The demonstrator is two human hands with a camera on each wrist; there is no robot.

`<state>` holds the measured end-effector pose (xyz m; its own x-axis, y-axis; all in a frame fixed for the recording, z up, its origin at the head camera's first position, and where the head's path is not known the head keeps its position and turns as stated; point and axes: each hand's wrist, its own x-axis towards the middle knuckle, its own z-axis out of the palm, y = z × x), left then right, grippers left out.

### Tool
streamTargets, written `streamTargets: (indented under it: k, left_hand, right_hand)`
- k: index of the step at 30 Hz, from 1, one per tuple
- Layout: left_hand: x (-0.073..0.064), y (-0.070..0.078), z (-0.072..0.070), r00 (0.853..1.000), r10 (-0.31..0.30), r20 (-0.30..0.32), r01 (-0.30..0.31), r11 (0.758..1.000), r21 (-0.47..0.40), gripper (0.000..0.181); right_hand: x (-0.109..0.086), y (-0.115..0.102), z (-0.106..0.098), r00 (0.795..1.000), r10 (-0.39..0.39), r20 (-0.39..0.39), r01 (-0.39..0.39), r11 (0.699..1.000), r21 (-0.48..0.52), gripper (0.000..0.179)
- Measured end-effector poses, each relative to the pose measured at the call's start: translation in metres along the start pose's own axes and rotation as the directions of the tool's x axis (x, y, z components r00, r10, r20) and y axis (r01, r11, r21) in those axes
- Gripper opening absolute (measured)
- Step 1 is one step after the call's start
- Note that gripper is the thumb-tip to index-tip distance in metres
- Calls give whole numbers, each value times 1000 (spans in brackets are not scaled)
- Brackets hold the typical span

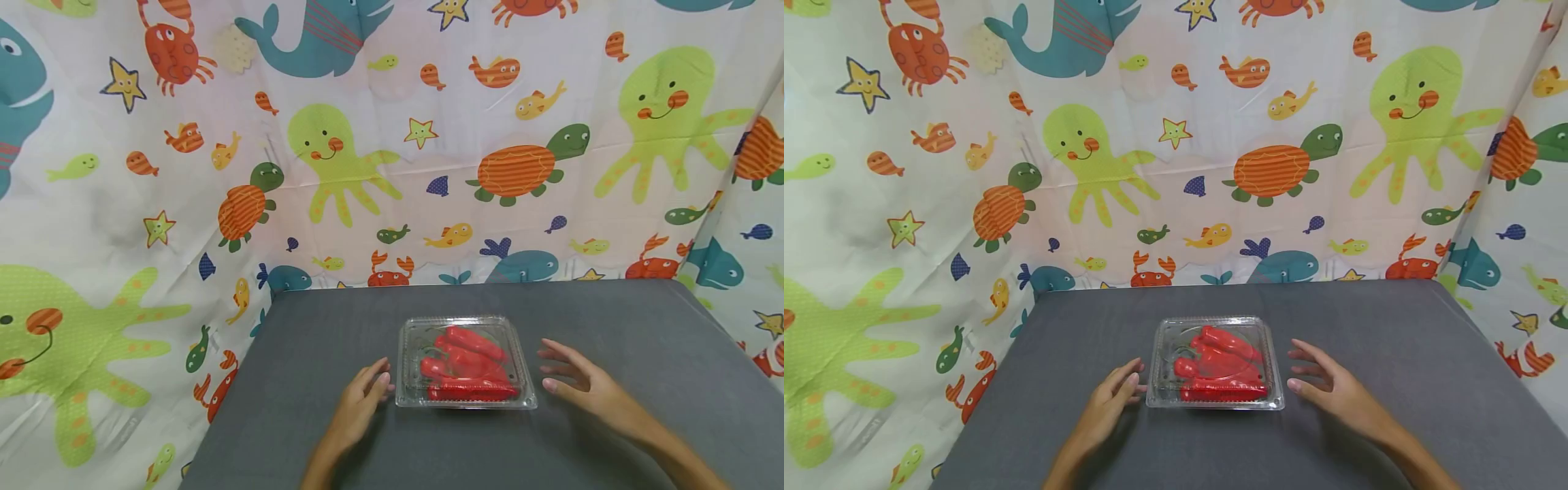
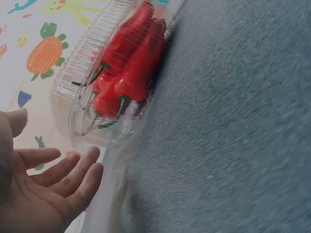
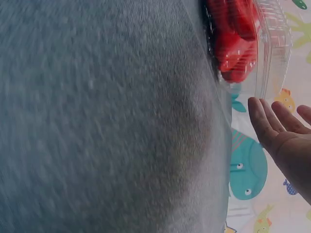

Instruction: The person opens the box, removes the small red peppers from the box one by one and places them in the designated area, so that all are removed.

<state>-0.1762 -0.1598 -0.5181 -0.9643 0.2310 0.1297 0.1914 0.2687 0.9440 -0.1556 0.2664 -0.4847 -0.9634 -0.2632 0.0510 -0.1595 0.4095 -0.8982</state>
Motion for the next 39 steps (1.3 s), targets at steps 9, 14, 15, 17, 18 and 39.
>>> streamTargets:
  k: [9,14,15,17,18,39]
  left_hand:
    - [-7,-5,9,999,-36,13,36,999,-17,53]
    - [-8,-10,12,998,-55,6,55,998,-21,51]
    - [-8,-11,12,998,-60,5,60,998,-20,51]
    - [-8,-13,13,998,-62,3,62,998,-23,51]
    - [-8,-13,13,998,-56,4,56,998,-33,51]
    - [-9,-18,12,997,-28,67,39,986,-161,53]
  right_hand:
    - [-1,2,13,998,53,31,-54,997,61,71]
    - [-2,4,18,993,103,58,-108,990,87,73]
    - [-2,5,18,992,106,63,-111,989,94,73]
    - [-2,7,18,992,102,73,-110,988,108,71]
    - [-2,8,18,992,95,78,-104,988,114,69]
    - [-4,18,20,989,77,127,-92,989,118,61]
